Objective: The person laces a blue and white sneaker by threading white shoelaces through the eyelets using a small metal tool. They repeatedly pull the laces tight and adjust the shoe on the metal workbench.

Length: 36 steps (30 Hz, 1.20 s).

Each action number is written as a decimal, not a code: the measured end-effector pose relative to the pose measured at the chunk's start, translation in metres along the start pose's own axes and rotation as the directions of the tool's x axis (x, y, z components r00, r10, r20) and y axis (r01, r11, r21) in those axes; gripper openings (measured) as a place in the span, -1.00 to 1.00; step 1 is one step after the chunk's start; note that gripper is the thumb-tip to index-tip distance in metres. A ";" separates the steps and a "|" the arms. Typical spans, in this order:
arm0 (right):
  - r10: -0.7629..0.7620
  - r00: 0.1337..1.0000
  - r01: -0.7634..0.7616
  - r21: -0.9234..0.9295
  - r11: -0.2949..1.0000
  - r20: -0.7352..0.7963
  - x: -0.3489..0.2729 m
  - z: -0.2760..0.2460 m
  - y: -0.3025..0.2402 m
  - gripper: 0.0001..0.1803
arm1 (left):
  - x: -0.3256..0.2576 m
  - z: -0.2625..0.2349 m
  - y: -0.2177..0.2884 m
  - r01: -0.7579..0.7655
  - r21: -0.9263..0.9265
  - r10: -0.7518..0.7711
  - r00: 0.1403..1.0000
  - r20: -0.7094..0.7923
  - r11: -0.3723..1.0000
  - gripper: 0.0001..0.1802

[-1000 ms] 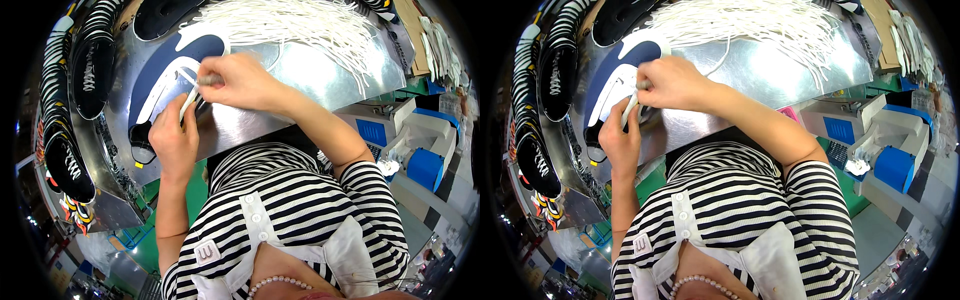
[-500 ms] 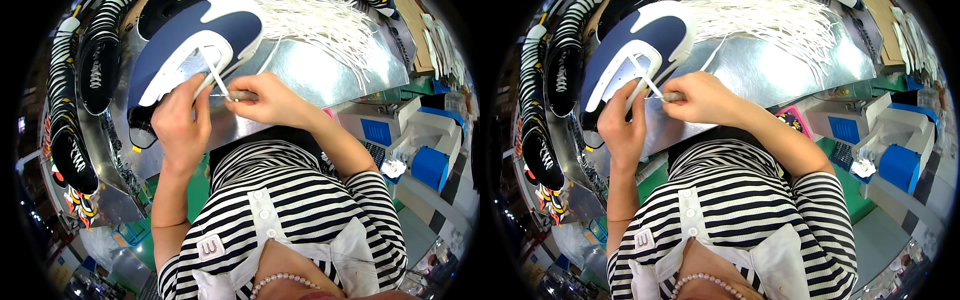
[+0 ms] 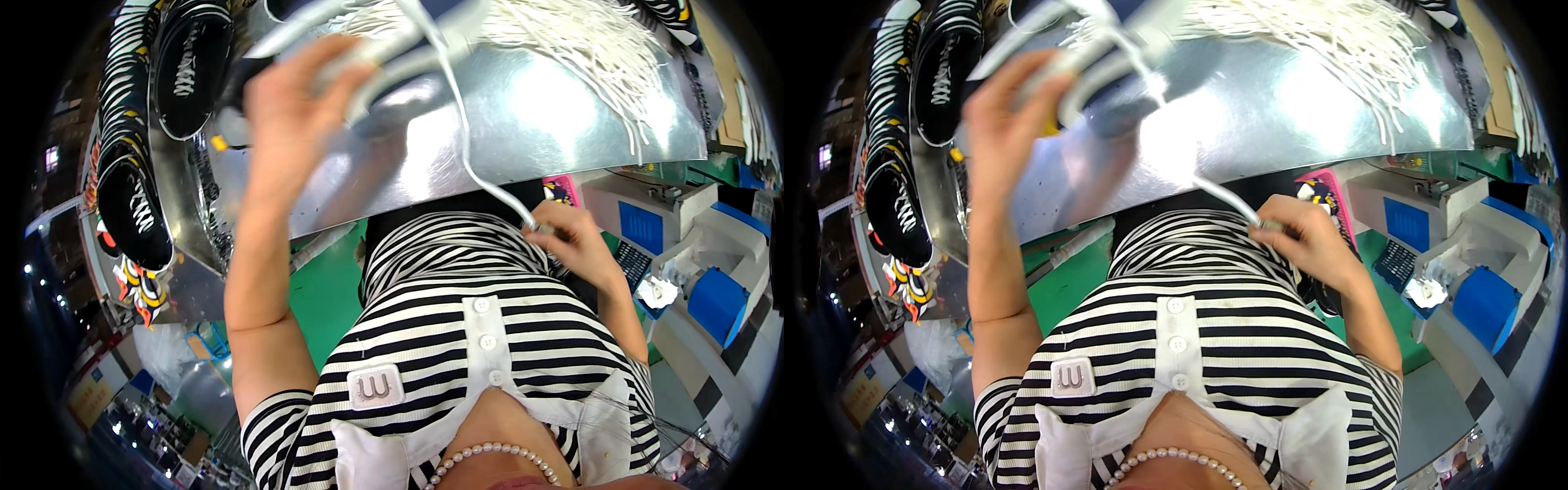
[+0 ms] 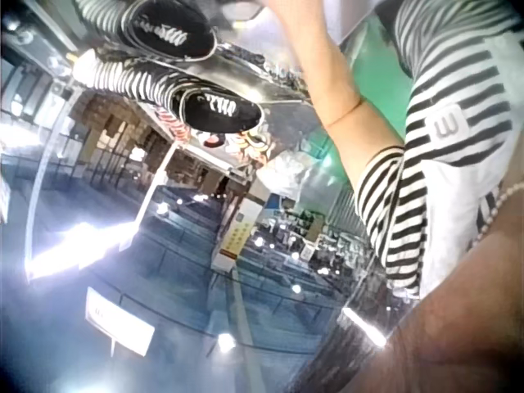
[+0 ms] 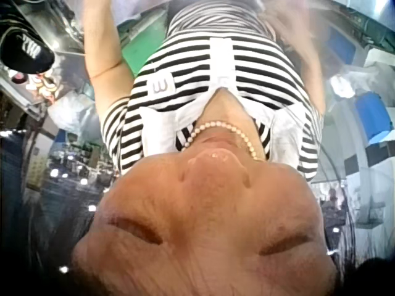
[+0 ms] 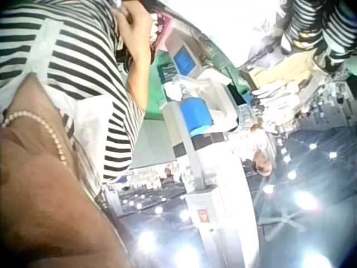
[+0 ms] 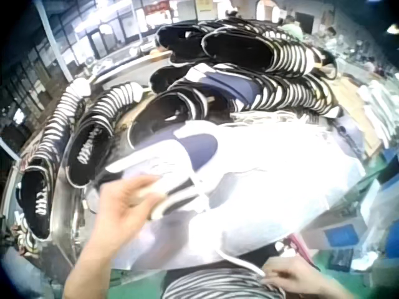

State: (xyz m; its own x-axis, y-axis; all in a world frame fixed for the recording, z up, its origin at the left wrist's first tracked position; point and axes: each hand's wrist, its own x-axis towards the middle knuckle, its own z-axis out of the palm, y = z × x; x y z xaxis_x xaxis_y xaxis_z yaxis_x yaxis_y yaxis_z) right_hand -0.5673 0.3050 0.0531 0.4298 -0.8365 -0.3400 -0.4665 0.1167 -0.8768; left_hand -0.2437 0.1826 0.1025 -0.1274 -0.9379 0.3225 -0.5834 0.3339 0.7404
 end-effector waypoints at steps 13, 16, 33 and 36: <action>-0.385 0.882 0.460 0.315 0.830 -0.273 0.182 0.000 -0.052 -0.81 | -0.016 0.027 -0.006 -0.146 0.342 0.018 0.936 0.350 0.928 -0.72; -0.194 0.950 0.287 0.434 0.854 -0.246 0.194 -0.009 -0.064 -0.91 | -0.005 0.035 0.004 -0.124 0.371 -0.034 0.919 0.392 0.920 -0.72; -0.280 0.915 0.283 -0.032 0.959 -0.291 0.136 0.015 -0.029 -0.86 | 0.002 0.060 -0.023 0.098 0.324 -0.199 0.934 0.296 0.941 -0.78; -0.272 0.923 0.256 -0.095 0.962 -0.272 0.139 0.016 -0.028 -0.85 | 0.002 0.061 -0.026 0.079 0.330 -0.182 0.939 0.293 0.940 -0.77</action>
State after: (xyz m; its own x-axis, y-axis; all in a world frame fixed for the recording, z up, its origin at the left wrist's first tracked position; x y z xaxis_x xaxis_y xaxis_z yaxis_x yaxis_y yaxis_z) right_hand -0.4821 0.1946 0.0249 0.3133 -0.9495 0.0177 -0.4125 -0.1528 -0.8981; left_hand -0.2781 0.1668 0.0481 -0.2484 -0.9686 -0.0047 -0.8238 0.2087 0.5270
